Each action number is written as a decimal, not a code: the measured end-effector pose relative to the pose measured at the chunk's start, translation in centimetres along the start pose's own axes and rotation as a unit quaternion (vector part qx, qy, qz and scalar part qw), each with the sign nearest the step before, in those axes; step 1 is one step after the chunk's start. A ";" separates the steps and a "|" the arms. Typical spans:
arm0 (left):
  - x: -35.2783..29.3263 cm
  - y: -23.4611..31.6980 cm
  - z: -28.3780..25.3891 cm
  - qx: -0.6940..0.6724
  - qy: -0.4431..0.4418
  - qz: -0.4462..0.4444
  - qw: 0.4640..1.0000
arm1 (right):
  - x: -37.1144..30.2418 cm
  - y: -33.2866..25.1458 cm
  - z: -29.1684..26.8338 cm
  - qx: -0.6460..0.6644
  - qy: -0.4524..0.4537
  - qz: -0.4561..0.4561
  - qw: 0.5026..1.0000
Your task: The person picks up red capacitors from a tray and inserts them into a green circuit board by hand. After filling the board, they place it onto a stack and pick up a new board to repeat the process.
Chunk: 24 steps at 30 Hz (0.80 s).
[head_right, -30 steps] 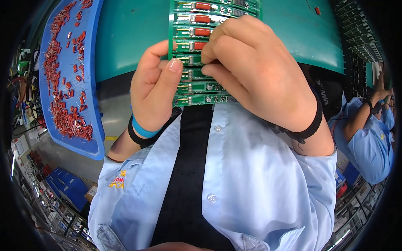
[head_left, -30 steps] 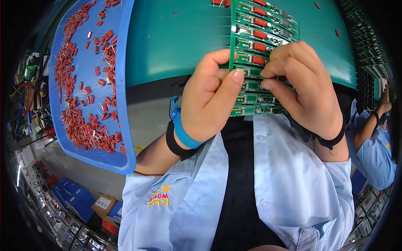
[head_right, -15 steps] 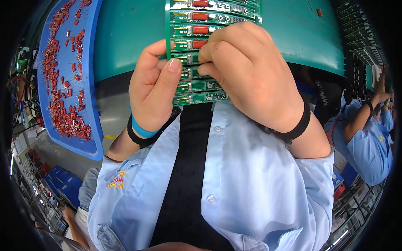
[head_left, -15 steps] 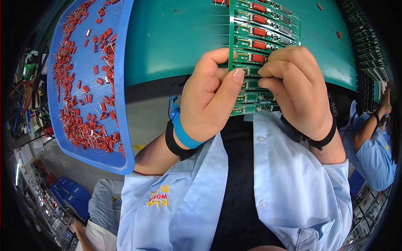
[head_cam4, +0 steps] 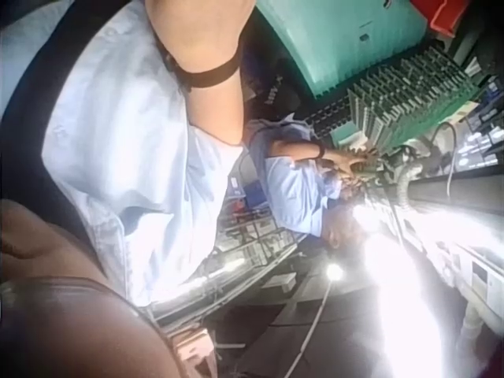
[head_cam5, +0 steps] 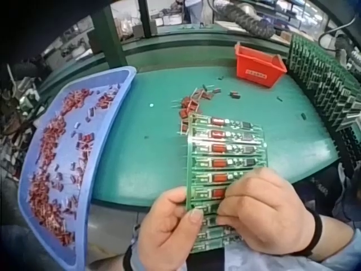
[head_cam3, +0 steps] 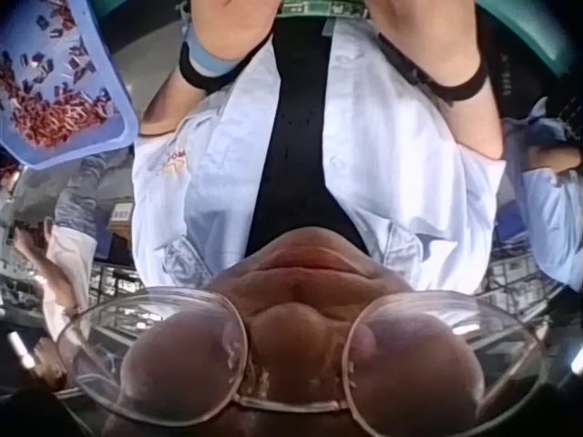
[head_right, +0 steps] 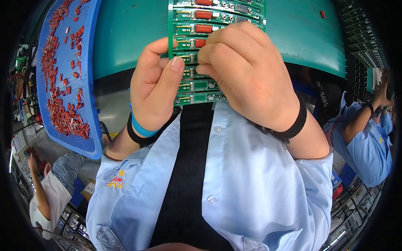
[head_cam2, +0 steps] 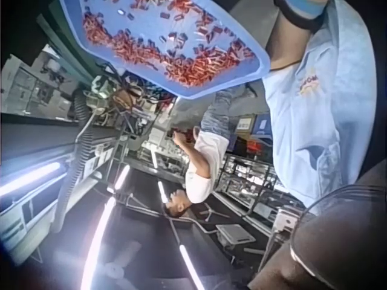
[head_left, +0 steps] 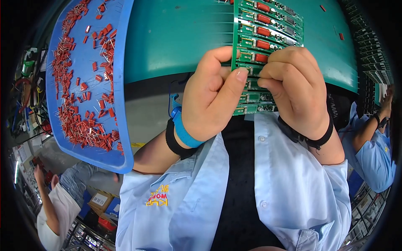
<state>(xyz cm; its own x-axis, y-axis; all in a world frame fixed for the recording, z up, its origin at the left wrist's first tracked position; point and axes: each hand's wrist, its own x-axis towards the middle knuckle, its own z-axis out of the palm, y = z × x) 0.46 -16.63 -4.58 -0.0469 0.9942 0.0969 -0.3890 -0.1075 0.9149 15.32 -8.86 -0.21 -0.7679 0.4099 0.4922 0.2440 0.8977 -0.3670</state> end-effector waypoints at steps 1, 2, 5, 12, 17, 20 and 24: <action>0.1 0.2 0.4 -0.006 0.020 -0.009 1.000 | 0.0 0.0 0.0 -0.005 0.000 -0.003 1.000; 0.1 0.3 0.5 -0.012 0.040 -0.018 0.999 | 0.0 -0.1 0.0 -0.010 0.001 -0.005 1.000; 0.1 0.4 0.4 -0.004 0.037 -0.013 0.999 | 0.1 -0.3 -0.1 -0.019 -0.006 -0.002 1.000; -0.4 -0.2 -0.8 0.029 -0.010 0.020 0.999 | 0.1 -0.7 -0.1 -0.042 -0.019 -0.002 0.999; -0.6 -0.4 -0.8 0.048 -0.014 0.051 0.997 | 0.1 -0.9 -0.2 -0.051 -0.026 -0.003 0.998; -0.8 -0.4 -0.7 0.052 -0.007 0.061 0.997 | 0.0 -1.0 -0.2 -0.059 -0.029 -0.007 0.998; -1.0 -0.5 -0.6 0.069 0.007 0.072 0.995 | -0.1 -1.1 -0.1 -0.059 -0.031 -0.007 0.998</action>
<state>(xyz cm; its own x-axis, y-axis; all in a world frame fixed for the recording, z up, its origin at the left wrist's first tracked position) 0.09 -17.58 -5.35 -0.1070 0.9680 0.2269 -0.2468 -0.2469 0.9371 15.16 -9.87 0.22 -0.8062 0.3895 0.4453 0.2983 0.9177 -0.2625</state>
